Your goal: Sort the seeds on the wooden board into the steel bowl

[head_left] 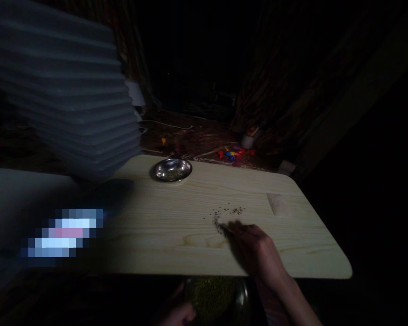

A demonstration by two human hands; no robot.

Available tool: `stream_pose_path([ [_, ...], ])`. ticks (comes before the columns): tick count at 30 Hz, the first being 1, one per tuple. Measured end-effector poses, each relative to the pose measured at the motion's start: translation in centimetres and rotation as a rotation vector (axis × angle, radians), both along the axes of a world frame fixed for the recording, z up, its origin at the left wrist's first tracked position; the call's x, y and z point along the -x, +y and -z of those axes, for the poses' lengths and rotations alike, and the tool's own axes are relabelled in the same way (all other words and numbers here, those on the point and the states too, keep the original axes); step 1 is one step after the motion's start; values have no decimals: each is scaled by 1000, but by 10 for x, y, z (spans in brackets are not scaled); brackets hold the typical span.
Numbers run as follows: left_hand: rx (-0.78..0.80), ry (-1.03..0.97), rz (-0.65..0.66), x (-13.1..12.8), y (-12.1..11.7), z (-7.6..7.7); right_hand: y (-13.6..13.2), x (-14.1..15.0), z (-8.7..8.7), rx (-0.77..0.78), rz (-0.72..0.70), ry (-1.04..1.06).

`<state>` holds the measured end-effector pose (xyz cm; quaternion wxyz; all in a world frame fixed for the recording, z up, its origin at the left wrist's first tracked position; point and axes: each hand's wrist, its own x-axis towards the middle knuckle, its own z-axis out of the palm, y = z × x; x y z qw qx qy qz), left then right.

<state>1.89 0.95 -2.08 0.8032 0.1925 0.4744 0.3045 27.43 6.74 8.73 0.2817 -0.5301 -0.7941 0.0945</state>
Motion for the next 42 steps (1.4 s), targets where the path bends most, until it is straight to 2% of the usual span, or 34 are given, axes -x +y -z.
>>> stream_pose_path([
  [2, -12, 6, 50, 0, 0, -2, -7, -8, -6, 11, 8, 51],
  [5, -17, -38, 105, 0, 0, -12, -20, -33, -12, -13, 139, 135],
  [8, -38, -44, 139, -3, 0, -25, -37, -59, -9, -14, 290, 178],
  [11, -70, -16, 181, -7, 1, -38, -54, -68, -2, 6, 315, 152],
  [16, -78, -22, 230, -11, 2, -53, -79, -45, 3, 65, 238, 68],
  [21, -67, -124, 274, -5, 4, -52, -97, -34, -7, 92, 180, 64],
  [26, -99, -133, 290, -2, 2, -45, -97, -39, -12, 12, 220, 63],
  [33, -93, -128, 281, 3, 1, -38, -110, -28, 0, 87, 118, 51],
  [38, -83, -194, 316, 9, 6, -42, -114, -13, 1, 58, -52, 21],
  [42, -93, -232, 329, 11, 6, -50, -98, -6, -2, 42, 30, 60],
])
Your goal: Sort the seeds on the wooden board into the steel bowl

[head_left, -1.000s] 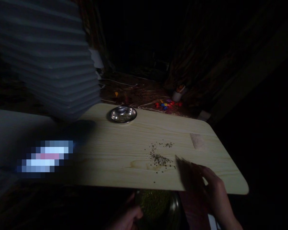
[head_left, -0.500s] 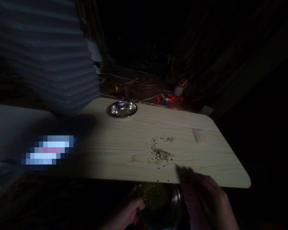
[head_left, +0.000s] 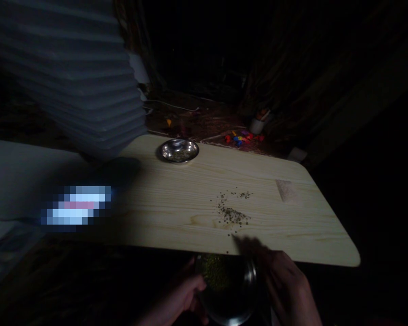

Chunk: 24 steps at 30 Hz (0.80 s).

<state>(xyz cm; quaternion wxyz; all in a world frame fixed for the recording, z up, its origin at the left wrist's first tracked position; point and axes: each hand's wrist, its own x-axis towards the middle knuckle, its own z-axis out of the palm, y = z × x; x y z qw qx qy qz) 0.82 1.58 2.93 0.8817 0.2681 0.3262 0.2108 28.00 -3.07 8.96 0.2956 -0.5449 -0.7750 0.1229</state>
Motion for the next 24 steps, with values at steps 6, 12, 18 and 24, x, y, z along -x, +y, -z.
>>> stream_pose_path([
  [6, -55, -28, -59, 4, 2, -5, 13, 13, -5, 24, -26, -50],
  [12, -69, 49, -134, 1, -4, 5, 10, 2, -8, 75, -20, -26],
  [18, -79, 143, -204, -5, -8, 6, 10, -3, -4, 69, -5, -35],
  [24, -72, 142, -188, -3, -7, 4, 3, -8, -12, 33, 38, 1],
])
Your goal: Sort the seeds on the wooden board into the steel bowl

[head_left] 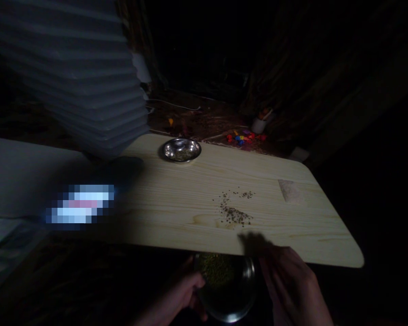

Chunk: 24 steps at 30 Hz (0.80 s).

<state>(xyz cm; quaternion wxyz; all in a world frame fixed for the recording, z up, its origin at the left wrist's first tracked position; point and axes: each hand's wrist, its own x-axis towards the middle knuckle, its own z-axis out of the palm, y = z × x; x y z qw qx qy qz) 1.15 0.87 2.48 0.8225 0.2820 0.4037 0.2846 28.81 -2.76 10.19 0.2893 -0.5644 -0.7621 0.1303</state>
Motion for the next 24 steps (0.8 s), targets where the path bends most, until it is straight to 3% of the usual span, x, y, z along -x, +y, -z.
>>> stream_pose_path([
  [5, 35, -24, 74, 5, 2, 2, 18, -10, 6, -28, 133, 23],
  [13, 12, 17, 53, 3, 2, -3, 13, -2, 0, -13, 62, 40],
  [24, -8, 51, -9, 6, -1, 3, 14, 13, 0, 59, 5, 60],
])
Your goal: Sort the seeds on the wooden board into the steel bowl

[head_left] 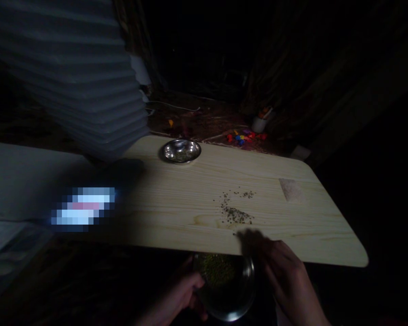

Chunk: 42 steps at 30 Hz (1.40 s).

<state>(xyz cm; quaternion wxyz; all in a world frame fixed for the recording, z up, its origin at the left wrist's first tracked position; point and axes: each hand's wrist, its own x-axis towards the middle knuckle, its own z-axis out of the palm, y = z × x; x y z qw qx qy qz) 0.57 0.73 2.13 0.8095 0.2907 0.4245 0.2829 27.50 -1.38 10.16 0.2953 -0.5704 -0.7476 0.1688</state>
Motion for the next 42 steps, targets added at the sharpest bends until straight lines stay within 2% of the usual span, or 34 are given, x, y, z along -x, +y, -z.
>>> stream_pose_path([
  [7, -5, -24, 20, -1, 2, 2, -5, -3, 3, -12, 29, -2],
  [14, -23, -51, 33, 2, 2, 0, 6, 23, 3, -55, -63, 16],
  [18, -22, -65, 30, 5, 3, 1, 11, 38, -3, -43, -74, -30],
  [20, -26, -71, 10, 6, 2, 4, 10, 39, -7, -12, -127, -56],
  [23, -29, -70, -14, 8, 2, 8, 5, 24, -12, 16, -171, -47],
  [26, -26, -97, 2, 10, 4, 6, 3, -2, -11, -23, -17, -31],
  [30, 31, -129, 100, 10, 9, -8, 11, -31, -1, -85, 149, -57],
  [34, 41, -135, 140, 8, 11, -13, 16, -34, 6, -82, 144, -59],
  [42, 4, -76, 67, -1, 4, -1, -1, -36, 3, -75, 154, -51],
])
